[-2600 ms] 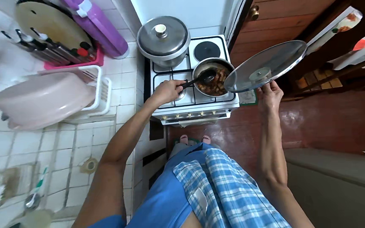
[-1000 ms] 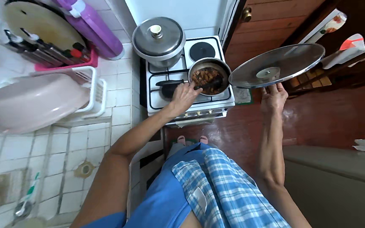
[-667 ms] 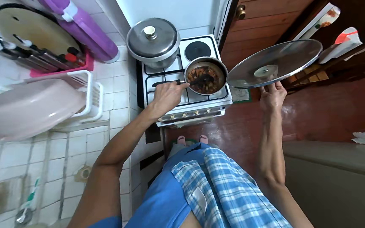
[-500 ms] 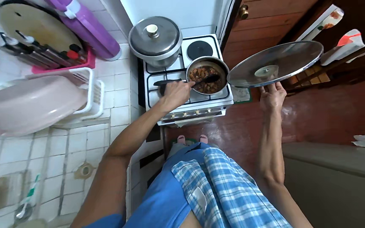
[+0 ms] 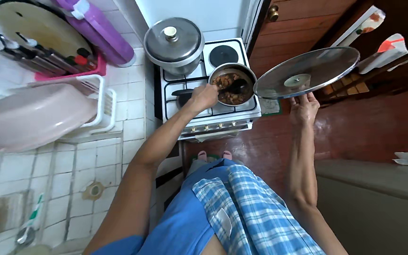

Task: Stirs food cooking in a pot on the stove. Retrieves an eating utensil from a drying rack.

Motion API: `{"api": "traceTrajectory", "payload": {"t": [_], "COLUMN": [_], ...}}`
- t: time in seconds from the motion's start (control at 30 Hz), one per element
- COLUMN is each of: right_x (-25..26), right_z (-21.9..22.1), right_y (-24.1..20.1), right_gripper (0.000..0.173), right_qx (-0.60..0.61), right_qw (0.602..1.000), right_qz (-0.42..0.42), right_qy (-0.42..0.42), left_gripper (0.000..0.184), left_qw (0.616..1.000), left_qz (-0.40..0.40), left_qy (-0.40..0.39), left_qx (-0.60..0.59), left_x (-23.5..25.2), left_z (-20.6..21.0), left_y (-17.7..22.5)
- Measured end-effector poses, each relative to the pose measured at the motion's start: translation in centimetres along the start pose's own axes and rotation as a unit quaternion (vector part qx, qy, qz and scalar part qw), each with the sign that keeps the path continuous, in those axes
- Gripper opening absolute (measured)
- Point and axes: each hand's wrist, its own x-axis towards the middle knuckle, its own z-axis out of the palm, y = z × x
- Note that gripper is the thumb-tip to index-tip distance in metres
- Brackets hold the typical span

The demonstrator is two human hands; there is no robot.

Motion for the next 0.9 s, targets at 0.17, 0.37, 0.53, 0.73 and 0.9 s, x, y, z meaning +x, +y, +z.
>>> {"api": "traceTrajectory", "payload": {"t": [0.17, 0.37, 0.53, 0.73, 0.9], "right_x": [0.0, 0.2, 0.4, 0.6, 0.4], "right_z": [-0.1, -0.1, 0.3, 0.5, 1.3], "right_y": [0.1, 0.6, 0.5, 0.8, 1.0], "right_gripper": [0.012, 0.012, 0.012, 0.013, 0.013], "right_qx": [0.0, 0.003, -0.003, -0.004, -0.004], "right_qw": [1.0, 1.0, 1.0, 1.0, 1.0], "right_qz": [0.003, 0.005, 0.014, 0.004, 0.011], "right_qy": [0.004, 0.005, 0.003, -0.012, -0.019], "left_gripper": [0.037, 0.041, 0.04, 0.039, 0.041], "left_qw": [1.0, 0.999, 0.994, 0.994, 0.995], "left_qz": [0.004, -0.002, 0.027, -0.016, -0.029], "left_qy": [-0.008, -0.018, -0.01, 0.108, 0.088], "left_qx": [0.014, -0.041, -0.104, 0.024, 0.043], "left_x": [-0.7, 0.6, -0.9, -6.6, -5.6], "left_z": [0.1, 1.1, 0.5, 0.3, 2.3], "left_y": [-0.4, -0.9, -3.1, -3.2, -2.1]}}
